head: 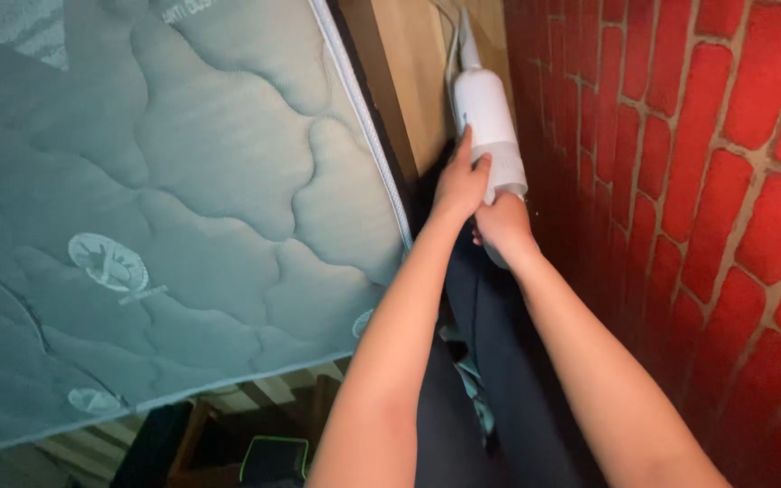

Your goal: Cleaning a mattress using a handheld vacuum cleaner.

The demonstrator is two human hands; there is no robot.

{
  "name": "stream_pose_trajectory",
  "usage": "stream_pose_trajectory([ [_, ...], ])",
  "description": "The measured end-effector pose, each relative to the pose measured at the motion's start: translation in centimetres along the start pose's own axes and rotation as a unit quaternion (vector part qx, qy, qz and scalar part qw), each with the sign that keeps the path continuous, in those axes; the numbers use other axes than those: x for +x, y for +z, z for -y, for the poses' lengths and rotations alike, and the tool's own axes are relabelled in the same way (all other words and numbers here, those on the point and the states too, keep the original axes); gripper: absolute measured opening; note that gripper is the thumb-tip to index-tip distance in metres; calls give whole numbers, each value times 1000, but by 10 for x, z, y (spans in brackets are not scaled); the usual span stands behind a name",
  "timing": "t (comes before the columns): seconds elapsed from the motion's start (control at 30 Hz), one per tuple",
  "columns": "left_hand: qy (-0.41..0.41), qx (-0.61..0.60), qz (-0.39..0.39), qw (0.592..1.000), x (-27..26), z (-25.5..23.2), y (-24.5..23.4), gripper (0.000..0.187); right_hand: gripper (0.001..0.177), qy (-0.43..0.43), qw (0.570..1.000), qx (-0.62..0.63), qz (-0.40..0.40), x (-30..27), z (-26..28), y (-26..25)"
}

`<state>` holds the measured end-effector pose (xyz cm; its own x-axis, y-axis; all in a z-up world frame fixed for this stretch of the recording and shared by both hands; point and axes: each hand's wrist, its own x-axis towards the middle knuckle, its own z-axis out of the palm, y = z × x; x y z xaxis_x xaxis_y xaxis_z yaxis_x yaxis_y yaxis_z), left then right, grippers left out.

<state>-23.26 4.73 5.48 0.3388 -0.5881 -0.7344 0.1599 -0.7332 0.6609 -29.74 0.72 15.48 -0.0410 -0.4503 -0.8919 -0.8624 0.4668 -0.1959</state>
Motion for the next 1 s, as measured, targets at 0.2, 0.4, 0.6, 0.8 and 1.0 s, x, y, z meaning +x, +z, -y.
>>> stream_pose_trajectory([
  [0.2, -27, 18, 28, 999, -25, 5, 21, 77, 34, 4, 999, -33, -30, -26, -24, -10],
  [0.4, -9, 5, -17, 1000, -31, 21, 12, 73, 38, -58, 986, -152, -31, -11, -37, -7],
  [0.6, -79, -2, 4, 997, -40, -5, -16, 79, 36, -78, 981, -178, -28, -26, -11, -2],
  [0.8, 30, 13, 3, 999, -28, 31, -3, 75, 31, 0, 1000, -21, -19, -28, -18, 18],
  [1.0, 42, -9, 32, 999, -14, 29, 12, 76, 25, -4, 999, 17, -49, -9, -30, 12],
])
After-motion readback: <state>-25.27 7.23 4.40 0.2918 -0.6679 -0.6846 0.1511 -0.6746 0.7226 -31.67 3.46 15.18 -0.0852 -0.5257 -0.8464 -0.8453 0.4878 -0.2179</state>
